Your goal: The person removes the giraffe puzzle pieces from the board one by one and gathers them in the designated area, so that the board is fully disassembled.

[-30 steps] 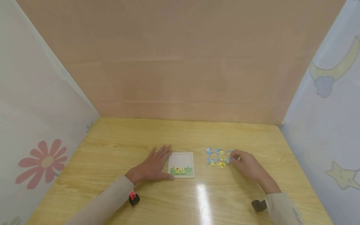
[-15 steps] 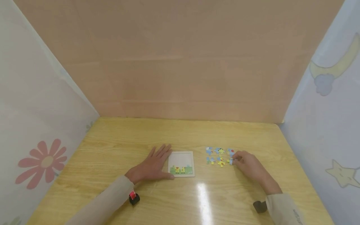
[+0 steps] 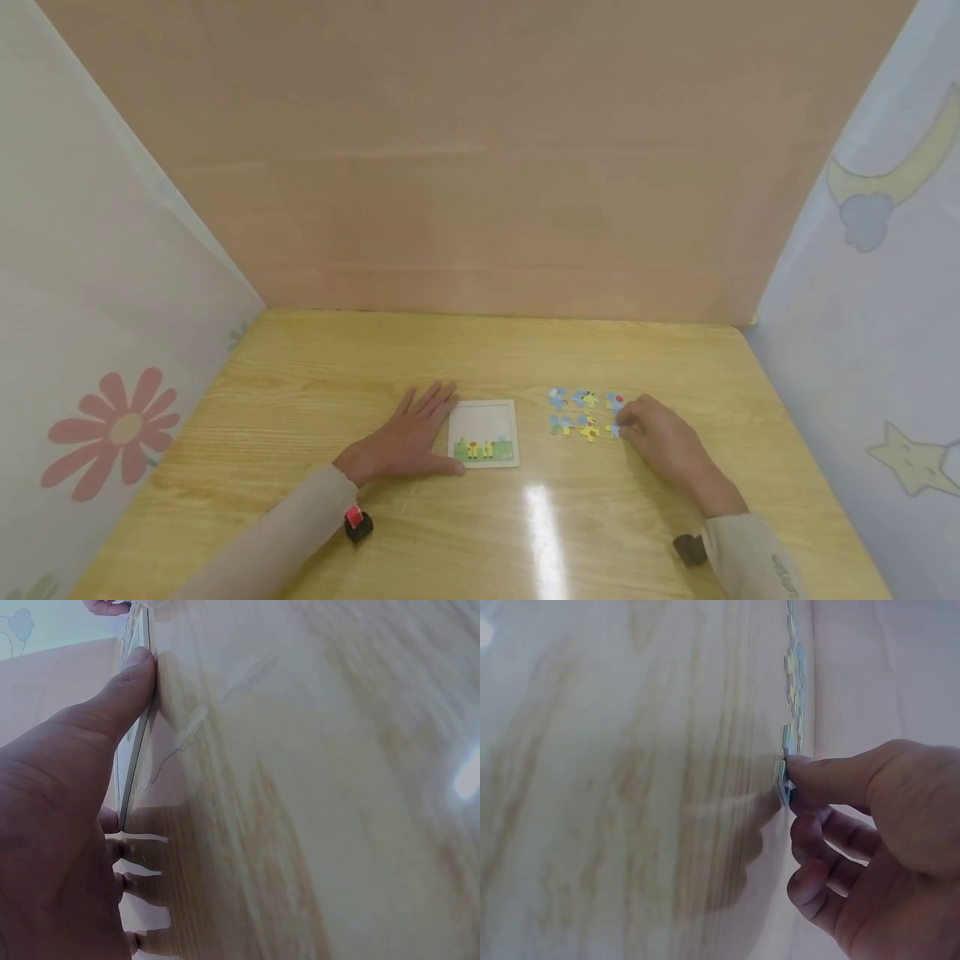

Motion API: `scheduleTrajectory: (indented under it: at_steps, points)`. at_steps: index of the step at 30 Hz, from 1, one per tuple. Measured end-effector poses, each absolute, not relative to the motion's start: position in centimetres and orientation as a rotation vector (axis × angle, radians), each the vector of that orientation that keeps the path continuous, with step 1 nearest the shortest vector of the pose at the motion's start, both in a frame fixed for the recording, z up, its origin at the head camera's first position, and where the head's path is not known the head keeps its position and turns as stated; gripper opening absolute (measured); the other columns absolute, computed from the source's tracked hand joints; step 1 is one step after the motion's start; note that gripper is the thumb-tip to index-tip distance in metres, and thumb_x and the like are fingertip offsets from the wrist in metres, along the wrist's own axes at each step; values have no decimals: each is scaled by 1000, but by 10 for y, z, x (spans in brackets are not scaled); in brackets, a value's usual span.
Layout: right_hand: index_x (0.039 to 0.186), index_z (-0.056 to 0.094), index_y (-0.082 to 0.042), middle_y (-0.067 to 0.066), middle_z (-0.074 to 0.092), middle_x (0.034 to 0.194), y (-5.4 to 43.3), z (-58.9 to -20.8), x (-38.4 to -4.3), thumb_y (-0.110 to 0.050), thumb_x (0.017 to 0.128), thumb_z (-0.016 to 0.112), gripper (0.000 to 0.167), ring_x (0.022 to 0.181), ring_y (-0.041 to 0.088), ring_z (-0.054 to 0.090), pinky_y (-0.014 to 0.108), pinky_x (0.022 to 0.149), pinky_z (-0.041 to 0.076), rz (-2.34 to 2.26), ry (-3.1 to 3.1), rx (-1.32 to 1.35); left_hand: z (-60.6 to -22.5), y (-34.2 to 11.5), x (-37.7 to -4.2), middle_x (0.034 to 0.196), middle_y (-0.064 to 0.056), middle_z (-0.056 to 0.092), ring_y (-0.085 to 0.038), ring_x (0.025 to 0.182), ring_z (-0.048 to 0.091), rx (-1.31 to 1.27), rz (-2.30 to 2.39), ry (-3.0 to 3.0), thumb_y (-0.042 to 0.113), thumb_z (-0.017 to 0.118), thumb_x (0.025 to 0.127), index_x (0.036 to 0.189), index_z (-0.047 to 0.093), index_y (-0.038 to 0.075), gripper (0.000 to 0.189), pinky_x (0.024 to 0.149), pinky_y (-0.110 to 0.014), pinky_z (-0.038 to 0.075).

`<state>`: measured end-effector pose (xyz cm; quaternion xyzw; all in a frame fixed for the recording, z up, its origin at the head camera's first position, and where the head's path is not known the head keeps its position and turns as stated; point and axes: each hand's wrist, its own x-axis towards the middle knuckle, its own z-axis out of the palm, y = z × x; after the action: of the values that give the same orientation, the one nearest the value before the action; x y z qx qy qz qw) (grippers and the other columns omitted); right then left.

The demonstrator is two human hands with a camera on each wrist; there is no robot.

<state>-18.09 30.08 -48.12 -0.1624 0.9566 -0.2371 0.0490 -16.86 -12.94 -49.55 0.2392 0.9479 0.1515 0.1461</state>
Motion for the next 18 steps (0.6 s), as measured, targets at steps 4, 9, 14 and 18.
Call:
scheduleTrajectory:
  at_steps: [4,9,14,18]
  points:
    - [106,76,-11,1,67,103,297,-480,-180,-9,98,74,8,83,10,60,27,68,50,-694,2945,-516,-496,-130,-168,183,-3,7,-28,171,4,686,439,2728,81,65,89,172,20,14,116,137,-61,4]
    - [110,76,-11,1,67,105,282,-476,-180,-11,101,72,10,82,9,62,27,66,52,-694,2964,-597,-494,-129,-168,183,-3,7,-29,171,4,689,438,2727,80,65,89,172,20,14,116,137,-62,4]
    - [109,76,-12,-3,66,104,252,-468,-180,-8,101,71,10,80,7,58,23,65,50,-736,2921,-650,-492,-129,-168,183,-3,5,-28,171,3,695,425,2722,80,65,89,172,19,14,116,137,-61,4]
    - [108,75,-12,-4,66,104,223,-465,-180,-8,101,71,10,78,5,57,21,64,48,-768,2881,-706,-491,-129,-168,183,-3,5,-29,171,3,703,422,2723,80,65,89,172,19,13,116,137,-62,5]
